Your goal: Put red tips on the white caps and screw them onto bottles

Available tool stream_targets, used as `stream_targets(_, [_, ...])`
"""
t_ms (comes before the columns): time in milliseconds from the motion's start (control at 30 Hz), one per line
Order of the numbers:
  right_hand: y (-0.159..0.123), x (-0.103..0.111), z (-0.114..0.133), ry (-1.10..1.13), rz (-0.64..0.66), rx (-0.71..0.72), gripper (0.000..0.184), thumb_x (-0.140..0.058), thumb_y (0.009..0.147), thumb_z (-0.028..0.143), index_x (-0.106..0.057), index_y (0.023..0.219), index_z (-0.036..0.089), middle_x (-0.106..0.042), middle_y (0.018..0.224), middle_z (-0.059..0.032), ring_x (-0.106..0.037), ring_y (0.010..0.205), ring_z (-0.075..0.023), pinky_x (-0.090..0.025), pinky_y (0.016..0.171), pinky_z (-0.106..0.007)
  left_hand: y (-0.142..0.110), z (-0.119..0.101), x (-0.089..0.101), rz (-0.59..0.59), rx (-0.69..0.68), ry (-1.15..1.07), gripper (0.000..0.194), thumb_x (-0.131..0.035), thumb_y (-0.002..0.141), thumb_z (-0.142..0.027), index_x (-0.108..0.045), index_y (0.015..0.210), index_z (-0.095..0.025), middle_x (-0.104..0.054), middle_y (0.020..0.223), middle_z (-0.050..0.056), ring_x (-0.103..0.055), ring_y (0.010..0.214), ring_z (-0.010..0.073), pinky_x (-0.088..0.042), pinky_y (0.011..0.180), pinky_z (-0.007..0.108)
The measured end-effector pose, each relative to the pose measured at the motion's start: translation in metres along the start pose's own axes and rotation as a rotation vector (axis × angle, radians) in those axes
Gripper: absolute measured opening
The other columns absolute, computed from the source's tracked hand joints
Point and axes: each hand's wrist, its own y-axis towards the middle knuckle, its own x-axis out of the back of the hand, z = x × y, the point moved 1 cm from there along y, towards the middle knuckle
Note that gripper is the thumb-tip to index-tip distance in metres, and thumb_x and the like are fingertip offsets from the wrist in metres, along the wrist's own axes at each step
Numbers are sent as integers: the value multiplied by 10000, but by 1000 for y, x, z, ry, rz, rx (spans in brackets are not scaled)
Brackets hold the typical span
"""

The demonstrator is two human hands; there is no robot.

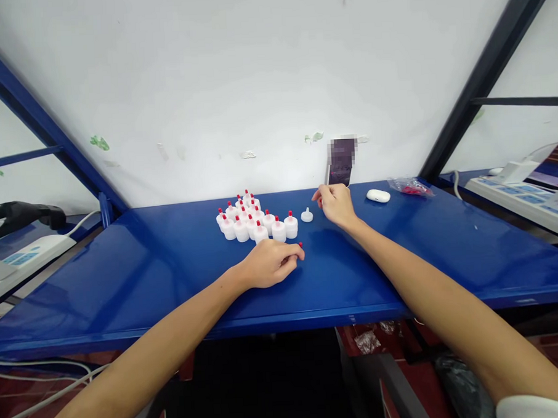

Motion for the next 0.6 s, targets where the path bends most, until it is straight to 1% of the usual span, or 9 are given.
stream_targets(100, [0,0,5,-50,15,36,464,-404,874,374,-649,535,172,-552,462,-21,-520,473,-149,-381,534,-282,0,0,0,-11,2,7,225,-461,891,-151,-674,953,-189,-705,737,-8,-609,625,136,-405,635,242])
stream_targets(167, [1,0,5,-83,18,44,494,-386,886,382,-643,519,174,-553,457,-24,-529,478,-154,-385,548,-287,0,0,0,2,5,16,227,-458,892,-152,-673,954,-189,-712,747,-8,-615,634,138,-406,639,244])
stream_targets(267, [3,1,2,-85,2,27,488,-389,882,394,-654,538,170,-544,456,-19,-522,469,-153,-377,534,-287,0,-1,1,21,2,35,235,-447,901,-156,-672,959,-191,-719,760,-6,-625,653,142,-405,640,247])
stream_targets(333, [5,3,-2,-32,-16,-4,445,-411,862,393,-655,564,170,-515,446,-6,-489,439,-144,-358,497,-283,0,-1,1,21,3,37,237,-444,902,-155,-671,964,-190,-718,756,-7,-623,647,140,-406,639,246])
stream_targets(433, [6,5,-7,46,-17,-42,311,-486,800,365,-637,601,180,-476,452,21,-437,402,-125,-331,448,-271,0,-1,1,17,3,30,236,-449,901,-152,-672,967,-189,-723,761,-8,-618,634,134,-411,640,241])
stream_targets(533, [7,5,-11,26,-28,-38,176,-561,732,329,-608,635,190,-491,510,30,-441,420,-114,-328,436,-258,0,-1,0,14,4,26,236,-452,901,-152,-675,967,-192,-728,773,-11,-619,635,134,-411,642,242])
stream_targets(600, [8,4,-14,9,-25,-22,160,-537,737,320,-619,697,189,-493,534,29,-442,431,-116,-338,437,-257,0,0,1,8,7,23,234,-456,898,-149,-676,963,-192,-727,772,-14,-620,638,134,-406,637,244])
